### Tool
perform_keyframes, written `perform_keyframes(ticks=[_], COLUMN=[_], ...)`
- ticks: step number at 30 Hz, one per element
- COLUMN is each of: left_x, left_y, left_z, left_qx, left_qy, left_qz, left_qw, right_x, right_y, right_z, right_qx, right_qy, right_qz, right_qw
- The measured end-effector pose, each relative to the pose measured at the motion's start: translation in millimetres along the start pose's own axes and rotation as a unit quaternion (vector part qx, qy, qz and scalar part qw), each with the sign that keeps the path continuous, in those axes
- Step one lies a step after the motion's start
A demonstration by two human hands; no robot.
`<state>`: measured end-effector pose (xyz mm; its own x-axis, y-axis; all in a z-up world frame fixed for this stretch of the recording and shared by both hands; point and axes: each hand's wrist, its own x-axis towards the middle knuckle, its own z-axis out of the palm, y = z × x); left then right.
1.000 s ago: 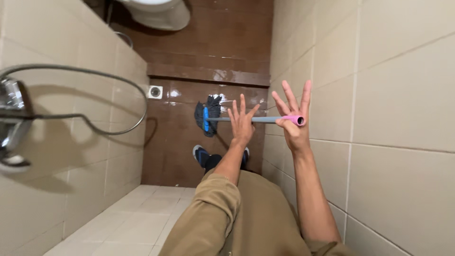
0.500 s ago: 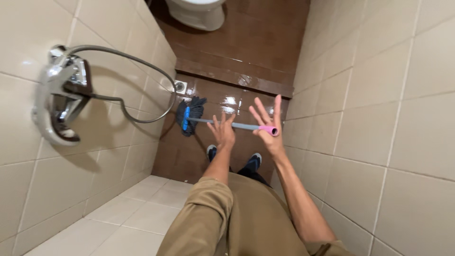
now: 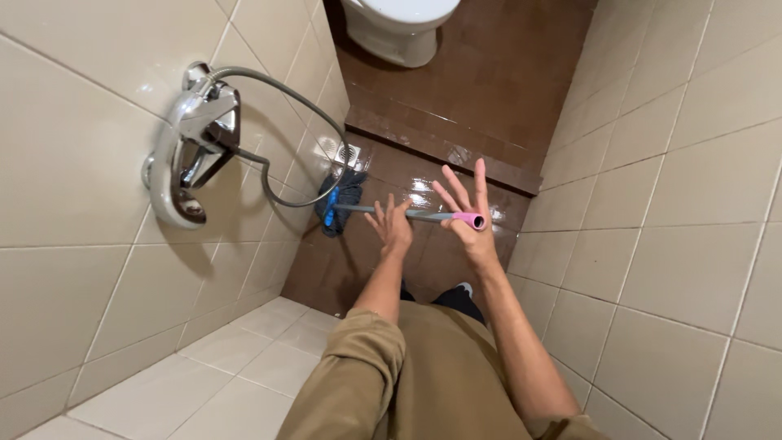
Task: The person cleans the bathroom floor by hand using a mop, reaching into corners and around the base of the toilet.
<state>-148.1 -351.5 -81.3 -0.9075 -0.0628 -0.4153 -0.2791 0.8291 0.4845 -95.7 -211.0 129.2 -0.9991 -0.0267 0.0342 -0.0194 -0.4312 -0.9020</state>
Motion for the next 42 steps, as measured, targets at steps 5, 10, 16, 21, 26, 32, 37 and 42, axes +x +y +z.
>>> perform_keyframes(ticks=[5, 10, 16, 21, 26, 32, 37, 42], left_x=[2, -7, -14, -36, -70, -81, -92, -116], left_y=[-2, -6, 2, 34, 92, 130, 162, 199], left_z=[-11, -9, 14, 19, -1, 30, 53, 67], left_qx=[-0.037, -0.034, -0.077, -0.021, -0.074, -0.052, -0.061, -0.060], left_qy=[0.008, 0.016, 0.027, 0.073, -0.009, 0.017, 0.017, 0.002], left_qz=[-0.025, -0.029, -0.044, 0.008, -0.011, 0.019, 0.053, 0.105], left_qw=[0.999, 0.999, 0.996, 0.997, 0.997, 0.998, 0.997, 0.993], right_x=[7, 2, -9, -16, -25, -45, -61, -79], right_y=[-1, -4, -18, -53, -89, -122, -150, -178], right_z=[16, 22, 9, -1, -14, -41, -67, -91], right_qx=[-0.014, -0.027, -0.039, -0.041, -0.052, -0.070, -0.074, -0.078], right_qy=[-0.015, -0.010, -0.013, 0.019, 0.053, 0.096, 0.117, 0.137], right_qz=[-0.009, 0.004, -0.005, 0.004, -0.006, -0.009, -0.026, -0.055], right_qw=[1.000, 1.000, 0.999, 0.999, 0.997, 0.993, 0.990, 0.986])
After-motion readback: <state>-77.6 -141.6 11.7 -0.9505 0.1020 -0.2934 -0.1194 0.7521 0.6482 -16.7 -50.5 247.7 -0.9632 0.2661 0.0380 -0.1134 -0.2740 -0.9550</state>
